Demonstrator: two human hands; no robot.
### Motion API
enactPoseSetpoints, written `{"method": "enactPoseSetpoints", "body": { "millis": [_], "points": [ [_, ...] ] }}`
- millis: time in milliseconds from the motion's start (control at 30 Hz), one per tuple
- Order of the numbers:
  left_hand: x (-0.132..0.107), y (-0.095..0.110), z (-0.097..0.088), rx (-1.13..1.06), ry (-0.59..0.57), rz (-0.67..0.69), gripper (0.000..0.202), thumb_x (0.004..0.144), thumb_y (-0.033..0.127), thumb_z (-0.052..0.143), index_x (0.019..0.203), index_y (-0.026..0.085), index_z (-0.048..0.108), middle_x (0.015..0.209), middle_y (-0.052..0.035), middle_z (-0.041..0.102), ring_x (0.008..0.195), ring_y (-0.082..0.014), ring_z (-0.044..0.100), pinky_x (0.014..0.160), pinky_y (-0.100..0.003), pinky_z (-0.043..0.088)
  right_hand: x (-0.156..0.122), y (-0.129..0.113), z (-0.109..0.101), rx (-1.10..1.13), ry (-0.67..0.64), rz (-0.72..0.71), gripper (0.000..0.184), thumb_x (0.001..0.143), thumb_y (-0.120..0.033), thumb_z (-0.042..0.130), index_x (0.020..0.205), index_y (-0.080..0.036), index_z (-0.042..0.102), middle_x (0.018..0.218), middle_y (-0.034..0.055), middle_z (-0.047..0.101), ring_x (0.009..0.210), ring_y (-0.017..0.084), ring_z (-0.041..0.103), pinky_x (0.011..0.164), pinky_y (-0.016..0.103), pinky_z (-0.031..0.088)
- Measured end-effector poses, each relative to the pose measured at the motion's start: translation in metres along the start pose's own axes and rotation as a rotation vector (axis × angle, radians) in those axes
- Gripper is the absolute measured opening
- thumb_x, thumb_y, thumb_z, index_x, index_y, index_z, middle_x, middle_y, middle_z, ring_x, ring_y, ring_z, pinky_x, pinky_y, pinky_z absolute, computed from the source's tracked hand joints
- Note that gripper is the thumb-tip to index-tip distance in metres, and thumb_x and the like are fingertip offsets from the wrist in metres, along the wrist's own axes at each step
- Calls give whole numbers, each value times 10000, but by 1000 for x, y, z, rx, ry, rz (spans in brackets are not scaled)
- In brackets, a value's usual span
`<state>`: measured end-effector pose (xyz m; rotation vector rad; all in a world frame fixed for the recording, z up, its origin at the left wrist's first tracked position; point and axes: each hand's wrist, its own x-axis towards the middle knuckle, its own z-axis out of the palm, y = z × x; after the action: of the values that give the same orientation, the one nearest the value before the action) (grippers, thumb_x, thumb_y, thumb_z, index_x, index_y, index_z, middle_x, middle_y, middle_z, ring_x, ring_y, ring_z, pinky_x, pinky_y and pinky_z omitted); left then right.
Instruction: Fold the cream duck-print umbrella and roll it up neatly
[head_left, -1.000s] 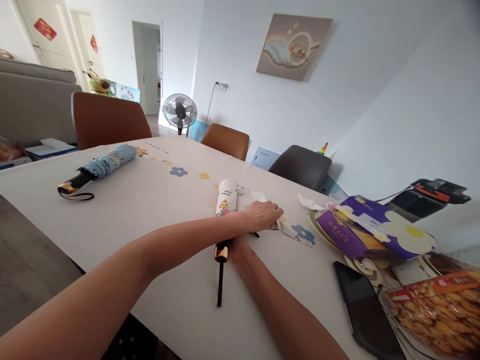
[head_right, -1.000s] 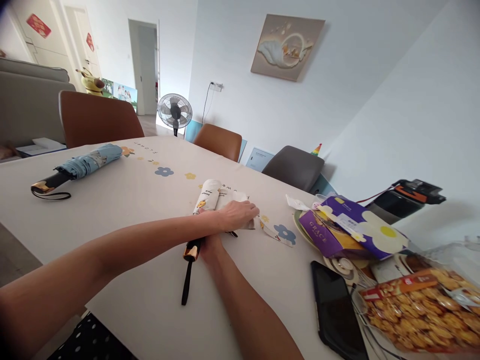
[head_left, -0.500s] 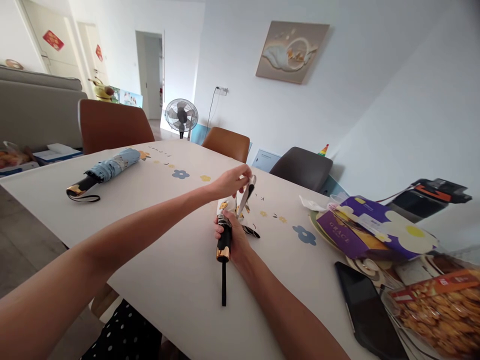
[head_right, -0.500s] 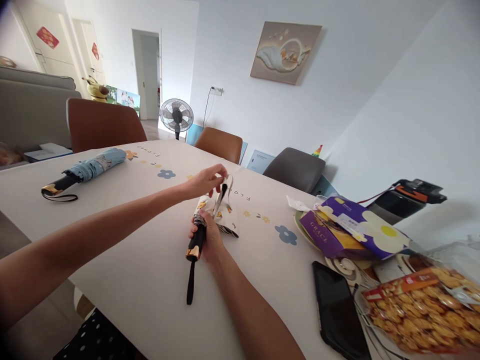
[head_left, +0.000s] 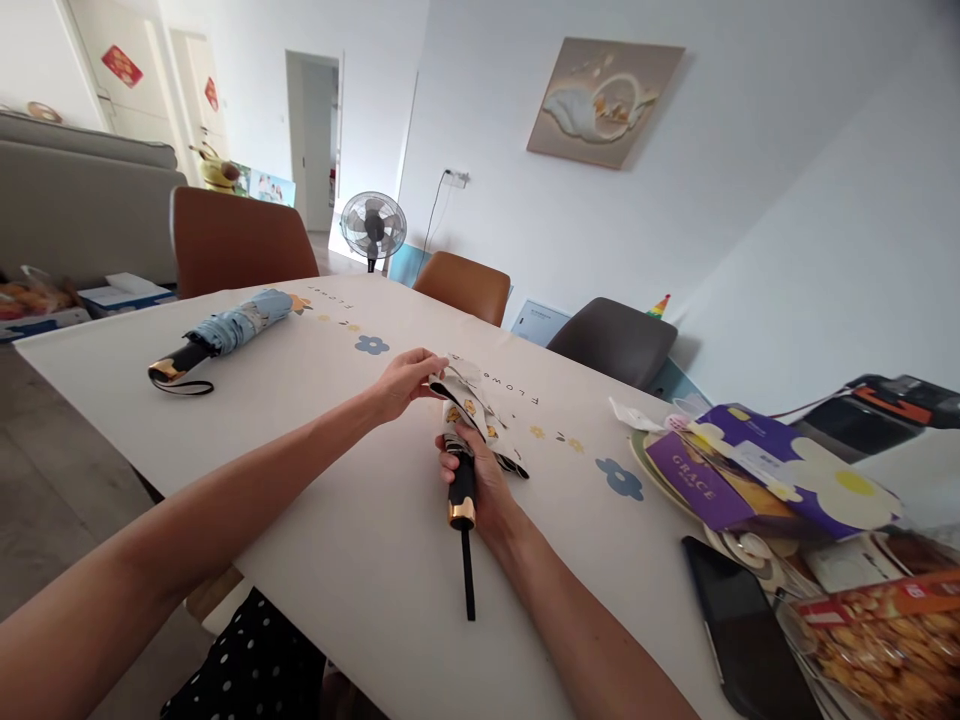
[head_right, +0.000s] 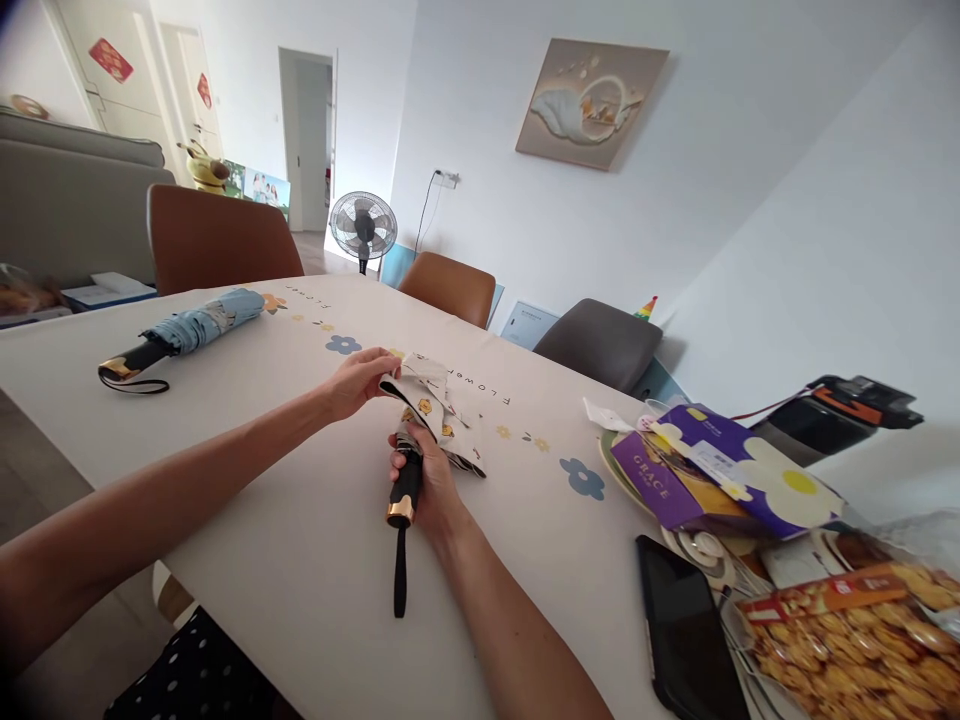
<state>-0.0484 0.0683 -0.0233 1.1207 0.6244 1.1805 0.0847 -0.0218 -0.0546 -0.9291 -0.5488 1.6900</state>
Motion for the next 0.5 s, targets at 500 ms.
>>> {"method": "enactPoseSetpoints", "body": {
  "millis": [500],
  "points": [
    [-4,10,-24,190,-219,-149,255,537,49,601,766,161,613,920,-31,624,653,-94,527,535,-216,380,4,-9,-9,-34,-100,200,686,689,-802,293,675,-154,516,377,-66,335,286,57,300,259,168,226]
  ]
}}
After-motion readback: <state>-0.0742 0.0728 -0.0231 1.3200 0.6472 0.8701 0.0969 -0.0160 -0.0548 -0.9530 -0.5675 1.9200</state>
